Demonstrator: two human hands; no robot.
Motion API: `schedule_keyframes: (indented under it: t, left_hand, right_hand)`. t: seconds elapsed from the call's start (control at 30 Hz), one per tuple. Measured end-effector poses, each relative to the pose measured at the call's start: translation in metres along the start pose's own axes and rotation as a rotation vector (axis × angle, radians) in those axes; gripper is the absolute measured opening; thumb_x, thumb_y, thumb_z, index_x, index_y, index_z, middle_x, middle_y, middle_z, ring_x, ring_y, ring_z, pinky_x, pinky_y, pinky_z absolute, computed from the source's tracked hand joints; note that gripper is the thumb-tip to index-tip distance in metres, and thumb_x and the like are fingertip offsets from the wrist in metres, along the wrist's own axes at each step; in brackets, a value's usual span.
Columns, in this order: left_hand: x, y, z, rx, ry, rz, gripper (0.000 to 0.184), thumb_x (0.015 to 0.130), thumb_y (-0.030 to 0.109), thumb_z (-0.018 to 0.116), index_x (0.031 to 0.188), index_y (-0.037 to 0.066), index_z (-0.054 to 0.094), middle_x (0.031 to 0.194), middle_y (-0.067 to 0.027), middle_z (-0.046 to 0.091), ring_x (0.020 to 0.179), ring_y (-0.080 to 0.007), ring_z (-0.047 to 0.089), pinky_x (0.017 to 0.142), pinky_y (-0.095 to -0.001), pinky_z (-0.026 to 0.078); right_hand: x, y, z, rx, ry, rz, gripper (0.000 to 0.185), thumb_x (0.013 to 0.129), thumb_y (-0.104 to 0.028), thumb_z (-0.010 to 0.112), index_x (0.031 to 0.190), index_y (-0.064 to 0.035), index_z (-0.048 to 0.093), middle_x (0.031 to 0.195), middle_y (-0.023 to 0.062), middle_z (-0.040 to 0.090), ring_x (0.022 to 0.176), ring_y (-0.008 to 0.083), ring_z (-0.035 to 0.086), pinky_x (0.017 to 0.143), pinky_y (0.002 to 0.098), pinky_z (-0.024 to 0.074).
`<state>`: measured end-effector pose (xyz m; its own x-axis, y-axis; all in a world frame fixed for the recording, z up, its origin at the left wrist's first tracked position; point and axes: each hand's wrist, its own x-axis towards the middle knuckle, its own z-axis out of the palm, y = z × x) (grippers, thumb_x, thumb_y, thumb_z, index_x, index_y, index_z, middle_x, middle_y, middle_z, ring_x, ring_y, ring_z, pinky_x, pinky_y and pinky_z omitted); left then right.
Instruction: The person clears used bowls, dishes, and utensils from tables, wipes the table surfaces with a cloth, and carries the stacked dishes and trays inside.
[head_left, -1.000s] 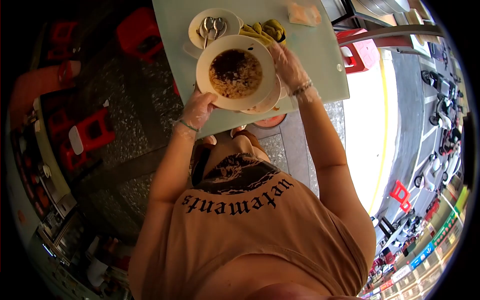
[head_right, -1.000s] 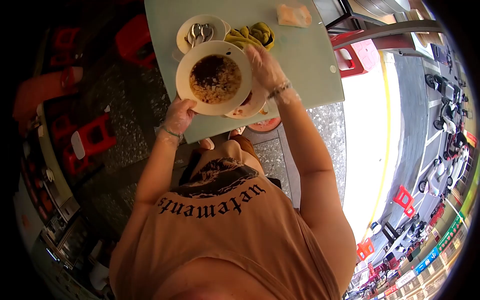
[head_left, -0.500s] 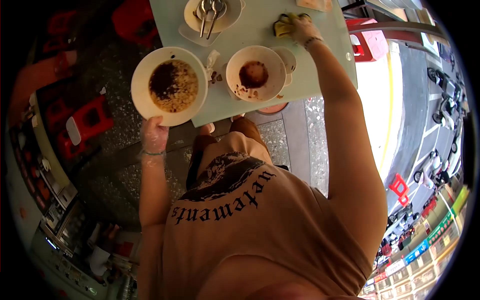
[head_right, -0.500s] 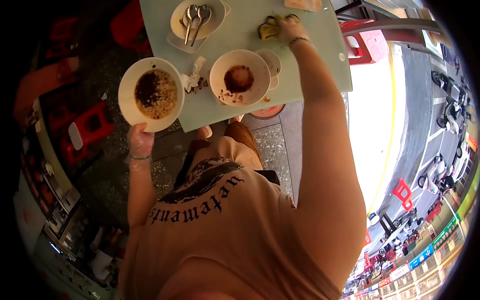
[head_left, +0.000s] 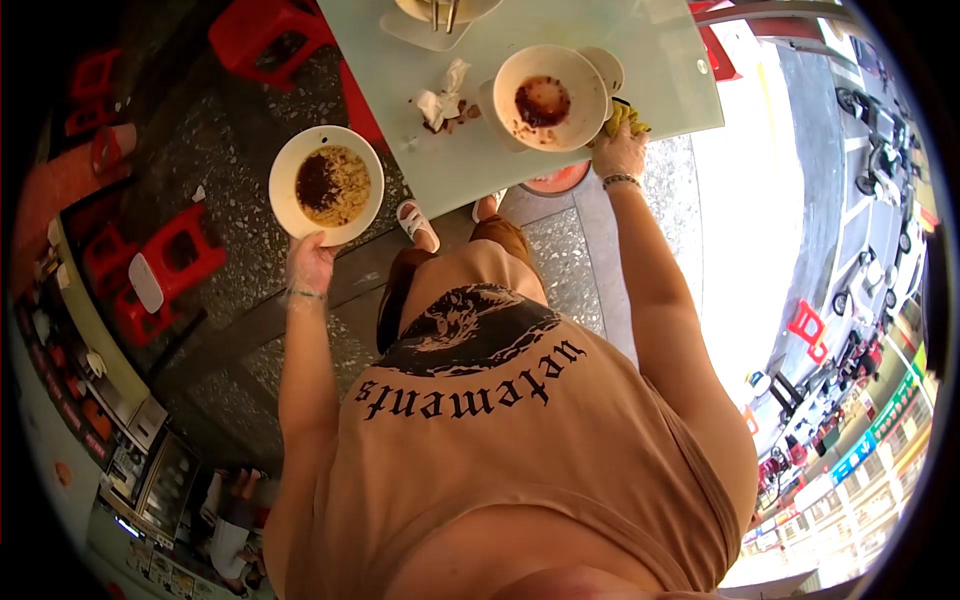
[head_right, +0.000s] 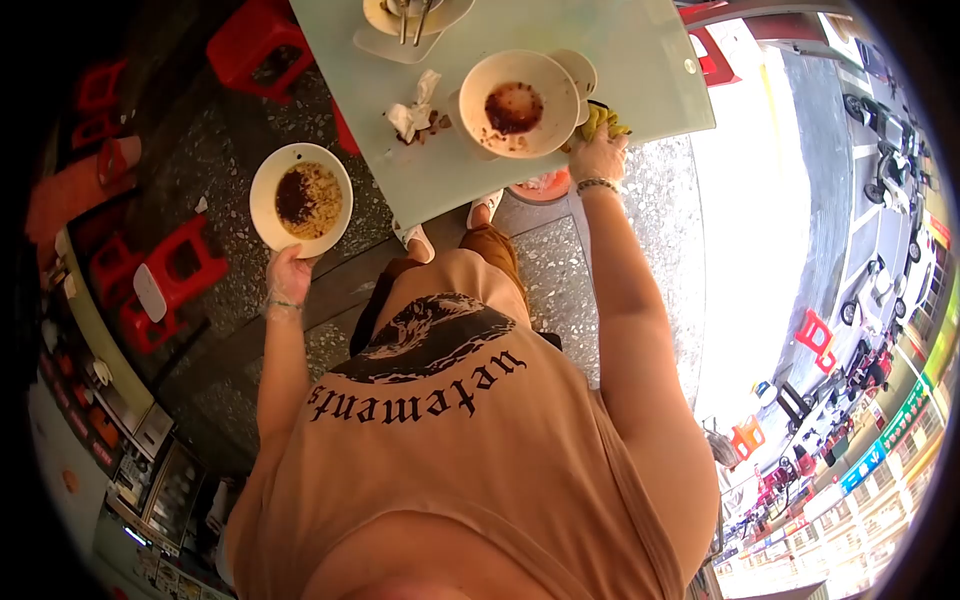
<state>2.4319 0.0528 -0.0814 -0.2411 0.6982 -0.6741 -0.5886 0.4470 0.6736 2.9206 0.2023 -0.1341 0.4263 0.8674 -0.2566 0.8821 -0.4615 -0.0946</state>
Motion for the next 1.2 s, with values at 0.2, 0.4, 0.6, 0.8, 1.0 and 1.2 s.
schedule_keyframes:
  t: [0.2, 0.4, 0.6, 0.8, 1.0, 1.2]
  left_hand:
    - [0.032, 0.0, -0.053, 0.068, -0.109, -0.076, 0.057, 0.079, -0.007, 0.041, 0.133, 0.004, 0.027, 0.118, -0.0166, 0.048, 0.098, -0.0271, 0.059, 0.073, -0.0366, 0.057]
    - [0.049, 0.004, -0.081, 0.1, -0.146, -0.1, 0.056, 0.078, -0.006, 0.042, 0.132, 0.003, 0.029, 0.116, -0.0155, 0.049, 0.096, -0.0262, 0.059, 0.073, -0.0354, 0.057]
    - [0.065, 0.0, -0.095, 0.121, -0.136, -0.14, 0.051, 0.078, -0.003, 0.045, 0.127, 0.0, 0.032, 0.113, -0.0156, 0.05, 0.093, -0.0257, 0.06, 0.073, -0.0353, 0.057]
    - [0.08, -0.015, -0.108, 0.139, -0.147, -0.14, 0.039, 0.078, 0.002, 0.049, 0.116, -0.002, 0.039, 0.107, -0.0153, 0.053, 0.087, -0.0249, 0.061, 0.072, -0.0353, 0.056]
    - [0.097, -0.023, -0.12, 0.19, -0.149, -0.192, 0.038, 0.078, 0.002, 0.05, 0.114, -0.002, 0.039, 0.106, -0.0162, 0.053, 0.09, -0.0266, 0.059, 0.074, -0.0368, 0.055]
    - [0.105, -0.021, -0.112, 0.243, -0.189, -0.181, 0.051, 0.078, 0.0, 0.047, 0.126, -0.002, 0.03, 0.114, -0.0187, 0.048, 0.096, -0.0291, 0.058, 0.078, -0.038, 0.055]
  right_hand:
    - [-0.09, -0.067, 0.022, 0.232, -0.007, 0.068, 0.055, 0.084, -0.032, 0.05, 0.133, -0.0111, 0.037, 0.121, 0.0279, 0.036, 0.1, 0.0434, 0.053, 0.087, 0.0461, 0.0446]
    - [-0.152, -0.125, 0.056, 0.269, 0.0, 0.141, 0.063, 0.081, -0.035, 0.056, 0.13, -0.0003, 0.037, 0.125, 0.0301, 0.032, 0.106, 0.0443, 0.049, 0.091, 0.043, 0.0427]
    - [-0.175, -0.184, 0.055, 0.193, -0.125, 0.104, 0.053, 0.078, -0.03, 0.058, 0.12, -0.0007, 0.044, 0.126, 0.0264, 0.033, 0.107, 0.0422, 0.048, 0.089, 0.0439, 0.0434]
    - [-0.154, -0.202, 0.044, 0.238, -0.067, 0.142, 0.045, 0.078, -0.022, 0.052, 0.114, 0.0056, 0.05, 0.125, 0.0333, 0.036, 0.108, 0.0439, 0.047, 0.095, 0.0431, 0.0397]
    - [-0.114, -0.2, 0.073, 0.235, 0.074, 0.062, 0.042, 0.078, -0.022, 0.051, 0.111, 0.004, 0.052, 0.123, 0.0319, 0.039, 0.105, 0.0433, 0.049, 0.092, 0.0429, 0.0412]
    - [-0.099, -0.233, 0.055, 0.195, -0.006, -0.105, 0.052, 0.078, -0.025, 0.05, 0.124, -0.0013, 0.046, 0.121, 0.0302, 0.045, 0.116, 0.0421, 0.042, 0.098, 0.0406, 0.0364]
